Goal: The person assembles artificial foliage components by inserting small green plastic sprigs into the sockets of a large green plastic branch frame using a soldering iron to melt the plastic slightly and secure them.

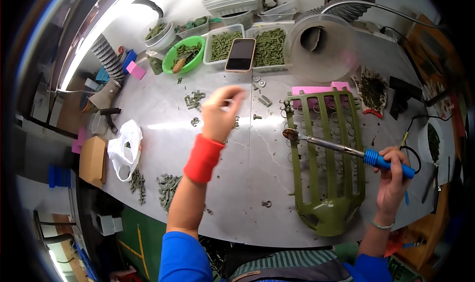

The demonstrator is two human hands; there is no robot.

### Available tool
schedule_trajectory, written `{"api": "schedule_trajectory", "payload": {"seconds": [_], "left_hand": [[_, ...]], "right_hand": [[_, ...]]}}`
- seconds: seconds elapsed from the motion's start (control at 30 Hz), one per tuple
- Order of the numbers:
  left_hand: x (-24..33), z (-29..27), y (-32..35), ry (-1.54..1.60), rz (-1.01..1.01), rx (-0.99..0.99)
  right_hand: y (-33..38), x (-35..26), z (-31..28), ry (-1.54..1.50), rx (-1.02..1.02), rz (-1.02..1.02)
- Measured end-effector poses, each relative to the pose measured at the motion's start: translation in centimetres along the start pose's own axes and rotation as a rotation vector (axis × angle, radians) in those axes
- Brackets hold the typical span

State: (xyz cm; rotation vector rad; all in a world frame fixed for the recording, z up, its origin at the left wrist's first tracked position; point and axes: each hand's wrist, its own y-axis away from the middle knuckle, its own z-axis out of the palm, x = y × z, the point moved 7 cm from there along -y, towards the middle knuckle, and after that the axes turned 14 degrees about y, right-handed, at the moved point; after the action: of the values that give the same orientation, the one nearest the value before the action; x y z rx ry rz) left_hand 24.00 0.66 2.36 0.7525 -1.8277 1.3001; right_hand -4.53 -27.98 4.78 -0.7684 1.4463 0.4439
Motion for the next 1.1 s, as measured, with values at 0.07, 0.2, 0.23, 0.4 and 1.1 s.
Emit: {"api": "schedule_trajectory", "payload": {"seconds": [0.07, 0.2, 0.23, 0.4, 1.1], "left_hand": [[-3.0, -5.8, 0.1, -0.267, -0.197, -0.049], [-5.8, -11.5, 2.8, -0.693, -0.063, -0.154], [-5.5, -11.3, 3.4, -0.795, 0.084, -0.174], [-7.0, -12.4, 4.5, -0.690, 0.002, -0.084], [6.1, 8.9, 2.2, -0.271, 0.367, -0.350]], "right_hand": [[0.3, -0.1, 0.1, 0.008, 0.002, 0.006], [0.5, -0.3, 0.7, 0.001, -0.040, 0.010], [0.6, -0.3, 0.8, 0.002, -0.046, 0.016], [0.9, -1.3, 0.7, 0.021, -0.043, -0.001], [-0.9, 0.2, 0.8, -0.014, -0.040, -0.075]]}}
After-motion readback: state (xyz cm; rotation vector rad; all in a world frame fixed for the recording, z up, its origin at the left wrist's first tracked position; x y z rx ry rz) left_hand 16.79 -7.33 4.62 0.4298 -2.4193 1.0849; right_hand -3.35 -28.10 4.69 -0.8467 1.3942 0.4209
